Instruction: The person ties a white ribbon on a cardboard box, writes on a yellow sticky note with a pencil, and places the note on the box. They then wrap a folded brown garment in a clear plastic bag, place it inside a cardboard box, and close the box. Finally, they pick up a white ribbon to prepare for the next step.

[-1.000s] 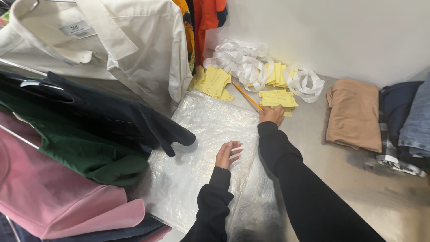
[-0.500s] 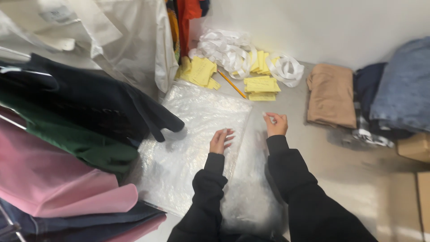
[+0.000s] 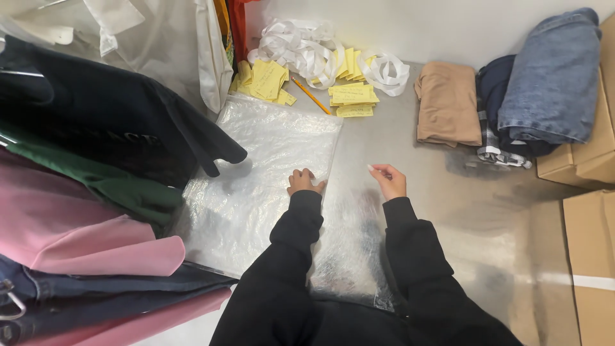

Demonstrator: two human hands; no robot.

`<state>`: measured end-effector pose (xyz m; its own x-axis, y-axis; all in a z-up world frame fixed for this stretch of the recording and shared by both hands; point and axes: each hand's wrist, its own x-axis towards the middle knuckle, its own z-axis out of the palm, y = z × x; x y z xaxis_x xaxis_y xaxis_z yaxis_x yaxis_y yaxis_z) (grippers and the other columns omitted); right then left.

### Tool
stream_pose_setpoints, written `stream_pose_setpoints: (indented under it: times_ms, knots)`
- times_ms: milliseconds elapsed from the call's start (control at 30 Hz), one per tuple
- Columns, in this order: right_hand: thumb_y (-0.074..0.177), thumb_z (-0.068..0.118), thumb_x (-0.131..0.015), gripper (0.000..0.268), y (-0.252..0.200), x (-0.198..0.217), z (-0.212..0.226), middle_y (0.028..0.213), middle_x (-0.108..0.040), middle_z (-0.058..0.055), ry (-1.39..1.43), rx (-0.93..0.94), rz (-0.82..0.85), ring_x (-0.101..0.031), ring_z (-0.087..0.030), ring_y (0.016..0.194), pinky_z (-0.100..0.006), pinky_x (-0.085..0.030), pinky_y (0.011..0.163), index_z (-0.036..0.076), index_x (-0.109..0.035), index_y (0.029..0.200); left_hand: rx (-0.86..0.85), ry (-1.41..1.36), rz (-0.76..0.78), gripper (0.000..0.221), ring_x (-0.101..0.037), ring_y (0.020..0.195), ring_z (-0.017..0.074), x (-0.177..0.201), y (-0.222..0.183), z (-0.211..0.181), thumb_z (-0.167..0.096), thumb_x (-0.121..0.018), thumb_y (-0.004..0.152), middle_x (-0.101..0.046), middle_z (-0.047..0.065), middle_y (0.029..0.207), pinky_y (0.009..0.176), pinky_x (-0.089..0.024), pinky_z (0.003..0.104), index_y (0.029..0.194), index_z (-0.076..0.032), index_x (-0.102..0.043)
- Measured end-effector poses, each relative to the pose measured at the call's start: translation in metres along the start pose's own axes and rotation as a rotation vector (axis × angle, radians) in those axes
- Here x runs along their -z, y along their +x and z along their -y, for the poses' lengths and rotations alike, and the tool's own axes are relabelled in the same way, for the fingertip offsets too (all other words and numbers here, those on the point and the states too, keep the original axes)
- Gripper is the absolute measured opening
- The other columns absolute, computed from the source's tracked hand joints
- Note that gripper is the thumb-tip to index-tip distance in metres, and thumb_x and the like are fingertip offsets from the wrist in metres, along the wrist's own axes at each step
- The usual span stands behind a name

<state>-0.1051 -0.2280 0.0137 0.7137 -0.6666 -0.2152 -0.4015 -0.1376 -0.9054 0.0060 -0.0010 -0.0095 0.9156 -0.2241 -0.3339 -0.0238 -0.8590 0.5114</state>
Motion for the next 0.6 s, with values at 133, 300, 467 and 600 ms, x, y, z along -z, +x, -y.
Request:
stream_pose_setpoints:
  times_ms: [133, 300, 467, 600]
  knots:
    - [0.081, 0.049, -0.084, 0.030, -0.006, 0.006, 0.000, 0.087, -0.062, 0.005, -0.003, -0.023, 0.011, -0.062, -0.006, 0.082, -0.023, -0.050, 0.076, 0.030, -0.079, 0.102, -0.023, 0.031, -0.035, 0.033, -0.054, 0.113, 0.0227, -0.005, -0.002, -0.001, -0.043, -0.076, 0.086, -0.053, 0.001, 0.113, 0.091, -0.053, 0.045, 0.102, -0.019, -0.061]
    - [0.085, 0.040, -0.083, 0.025, -0.019, 0.012, 0.017, 0.091, -0.065, 0.000, 0.050, -0.040, 0.061, -0.065, -0.010, 0.087, -0.025, -0.051, 0.072, 0.025, -0.078, 0.105, -0.215, 0.204, -0.251, 0.018, -0.062, 0.096, 0.0243, -0.031, 0.005, 0.001, -0.030, -0.063, 0.084, -0.057, 0.007, 0.103, 0.077, -0.057, 0.046, 0.092, -0.014, -0.061]
    - [0.088, 0.039, -0.080, 0.027, -0.043, 0.015, 0.045, 0.097, -0.068, -0.003, 0.084, -0.058, 0.104, -0.065, -0.012, 0.090, -0.025, -0.051, 0.074, 0.021, -0.077, 0.107, -0.237, 0.073, -0.322, 0.019, -0.066, 0.088, 0.0270, -0.049, 0.027, 0.027, -0.027, -0.058, 0.086, -0.057, 0.009, 0.100, 0.071, -0.059, 0.044, 0.093, -0.010, -0.061]
    - [0.090, 0.041, -0.079, 0.029, -0.048, 0.013, 0.044, 0.100, -0.069, -0.005, 0.088, -0.073, 0.146, -0.066, -0.014, 0.094, -0.026, -0.052, 0.074, 0.020, -0.077, 0.110, -0.342, 0.183, -0.335, 0.017, -0.063, 0.099, 0.0247, -0.052, 0.017, 0.033, -0.026, -0.055, 0.097, -0.052, 0.005, 0.108, 0.078, -0.058, 0.046, 0.101, -0.011, -0.060]
